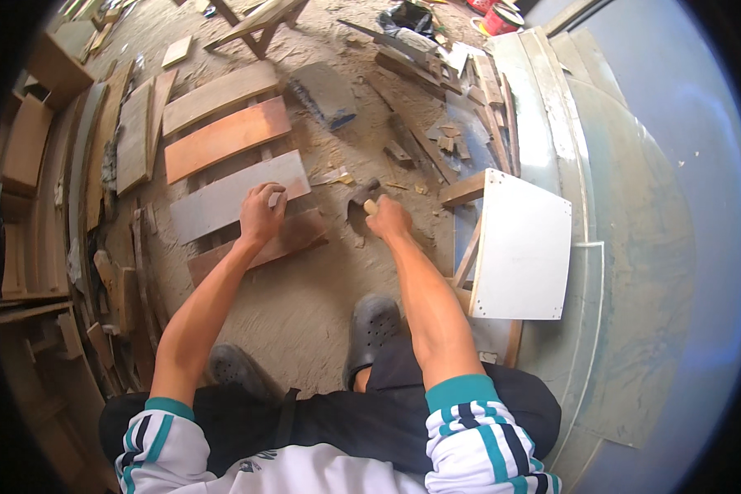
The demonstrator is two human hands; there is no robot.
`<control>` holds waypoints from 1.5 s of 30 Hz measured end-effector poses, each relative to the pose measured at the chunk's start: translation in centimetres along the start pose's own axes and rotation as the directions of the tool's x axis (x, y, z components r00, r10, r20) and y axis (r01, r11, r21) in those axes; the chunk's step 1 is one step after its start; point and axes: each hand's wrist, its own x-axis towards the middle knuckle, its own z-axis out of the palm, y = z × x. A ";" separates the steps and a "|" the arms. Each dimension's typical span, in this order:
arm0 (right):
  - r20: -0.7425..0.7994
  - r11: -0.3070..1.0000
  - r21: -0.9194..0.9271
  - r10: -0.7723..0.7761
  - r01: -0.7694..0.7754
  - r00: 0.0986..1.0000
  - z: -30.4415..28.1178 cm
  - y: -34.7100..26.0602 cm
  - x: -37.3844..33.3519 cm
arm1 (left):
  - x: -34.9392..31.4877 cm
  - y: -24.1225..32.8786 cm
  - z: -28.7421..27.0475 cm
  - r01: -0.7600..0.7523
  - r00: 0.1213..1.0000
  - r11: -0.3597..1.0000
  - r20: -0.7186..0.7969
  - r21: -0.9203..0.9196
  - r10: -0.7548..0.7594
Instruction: The person sits on the floor and uses a hammer to drive nails into wooden planks arranged in a row. They repeatedly pick up nails, position them, and hammer them into the wood. The person also uses a small wooden block to tap the hammer head and adjusts the planks during the process.
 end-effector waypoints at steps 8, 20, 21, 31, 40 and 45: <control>0.191 0.954 -0.223 -0.157 0.199 0.969 -10.2 0.3 12.6 | 17.8 5.1 9.3 -0.080 0.996 0.994 0.053 0.080 0.076; -0.429 0.945 0.208 -0.143 0.252 0.892 -15.5 3.6 29.1 | 29.4 6.6 18.5 -0.051 0.998 0.900 0.041 0.432 0.037; -0.487 0.946 0.211 -0.115 0.244 0.866 -15.7 3.1 30.2 | 29.5 6.2 18.5 -0.047 0.999 0.902 0.044 0.428 0.031; -0.650 0.983 0.179 0.080 0.051 0.756 -21.7 3.3 44.2 | 29.8 7.7 17.8 -0.071 0.997 0.904 0.058 0.421 0.052; -0.556 0.979 0.074 -0.120 0.192 0.822 -24.1 0.5 53.5 | 30.5 7.6 17.2 -0.050 0.996 0.911 0.084 0.409 0.017; -0.428 0.993 0.011 -0.099 0.115 0.898 -24.7 -2.5 59.3 | 30.7 7.9 17.2 -0.049 0.994 0.914 0.107 0.404 0.006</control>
